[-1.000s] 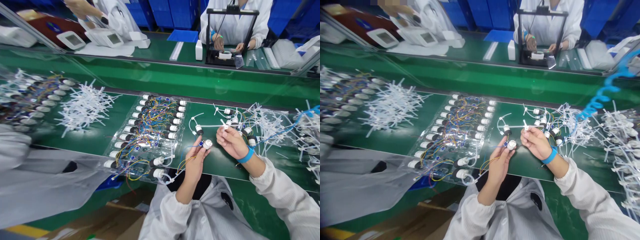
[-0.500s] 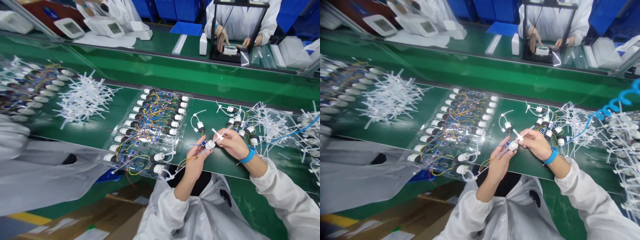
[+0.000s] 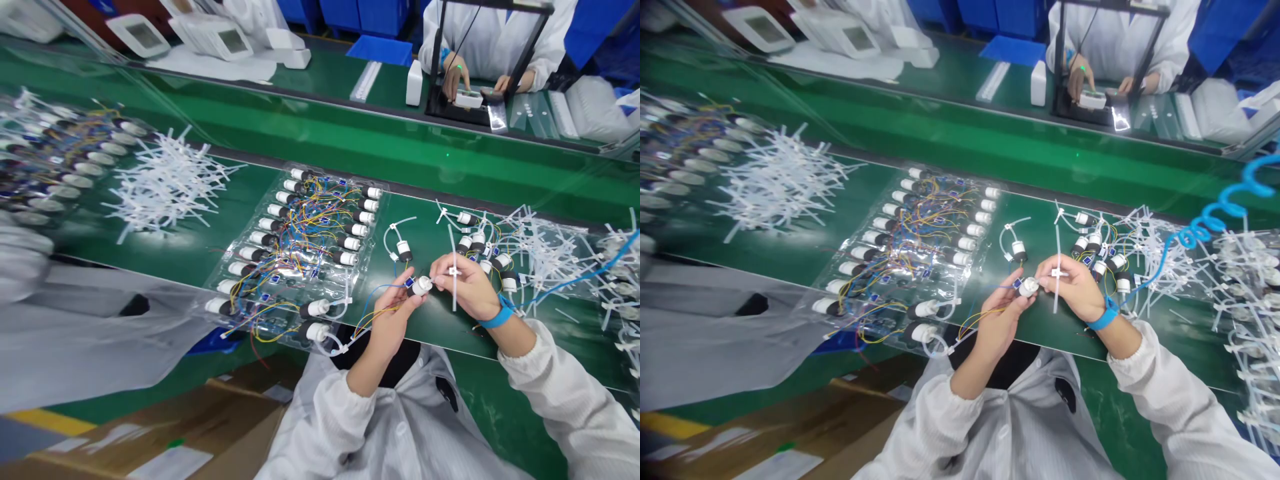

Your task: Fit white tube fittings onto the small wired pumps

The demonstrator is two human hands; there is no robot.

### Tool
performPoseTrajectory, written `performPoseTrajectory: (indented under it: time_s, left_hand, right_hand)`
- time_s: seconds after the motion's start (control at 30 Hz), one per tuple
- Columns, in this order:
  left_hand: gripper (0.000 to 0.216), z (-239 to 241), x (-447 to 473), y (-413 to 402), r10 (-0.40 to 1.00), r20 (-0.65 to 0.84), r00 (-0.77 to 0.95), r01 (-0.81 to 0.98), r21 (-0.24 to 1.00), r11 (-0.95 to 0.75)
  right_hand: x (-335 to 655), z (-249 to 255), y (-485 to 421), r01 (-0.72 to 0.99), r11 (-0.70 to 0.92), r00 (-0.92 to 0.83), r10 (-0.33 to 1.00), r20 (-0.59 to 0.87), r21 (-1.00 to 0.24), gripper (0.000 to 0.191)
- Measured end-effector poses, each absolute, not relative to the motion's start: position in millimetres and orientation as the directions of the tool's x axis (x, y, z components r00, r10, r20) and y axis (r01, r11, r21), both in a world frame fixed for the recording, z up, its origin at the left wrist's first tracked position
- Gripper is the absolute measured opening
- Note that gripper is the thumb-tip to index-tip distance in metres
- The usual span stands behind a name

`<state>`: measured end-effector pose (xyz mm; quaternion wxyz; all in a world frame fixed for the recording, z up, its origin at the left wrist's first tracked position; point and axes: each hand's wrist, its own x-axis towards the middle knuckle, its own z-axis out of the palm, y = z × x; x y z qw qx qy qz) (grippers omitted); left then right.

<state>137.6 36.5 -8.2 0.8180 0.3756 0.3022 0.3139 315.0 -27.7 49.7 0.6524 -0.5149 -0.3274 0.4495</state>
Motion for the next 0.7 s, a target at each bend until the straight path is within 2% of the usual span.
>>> performPoseTrajectory:
  time_s: [0.2, 0.5, 0.6, 0.7]
  left_hand:
    - [0.067, -7.3, 137.6, 36.8, 0.746, -0.253, 0.616, -0.302, 0.799, 0.520]
    - [0.068, -7.4, 137.3, 36.2, 0.741, -0.246, 0.625, -0.276, 0.818, 0.504]
    - [0.067, -8.1, 137.2, 36.0, 0.742, -0.246, 0.623, -0.273, 0.821, 0.501]
    - [0.067, -8.4, 137.5, 36.0, 0.746, -0.237, 0.623, -0.279, 0.823, 0.494]
  right_hand:
    - [312.8, 50.0, -26.5, -0.287, 0.058, 0.371, 0.927, -0.055, -0.956, 0.023]
    - [319.8, 47.4, -29.3, -0.573, -0.009, 0.332, 0.911, -0.243, -0.819, 0.030]
    - [320.3, 45.3, -30.5, -0.570, -0.034, 0.313, 0.915, -0.255, -0.821, 0.034]
    - [316.0, 44.9, -29.9, -0.490, -0.014, 0.344, 0.916, -0.208, -0.872, 0.033]
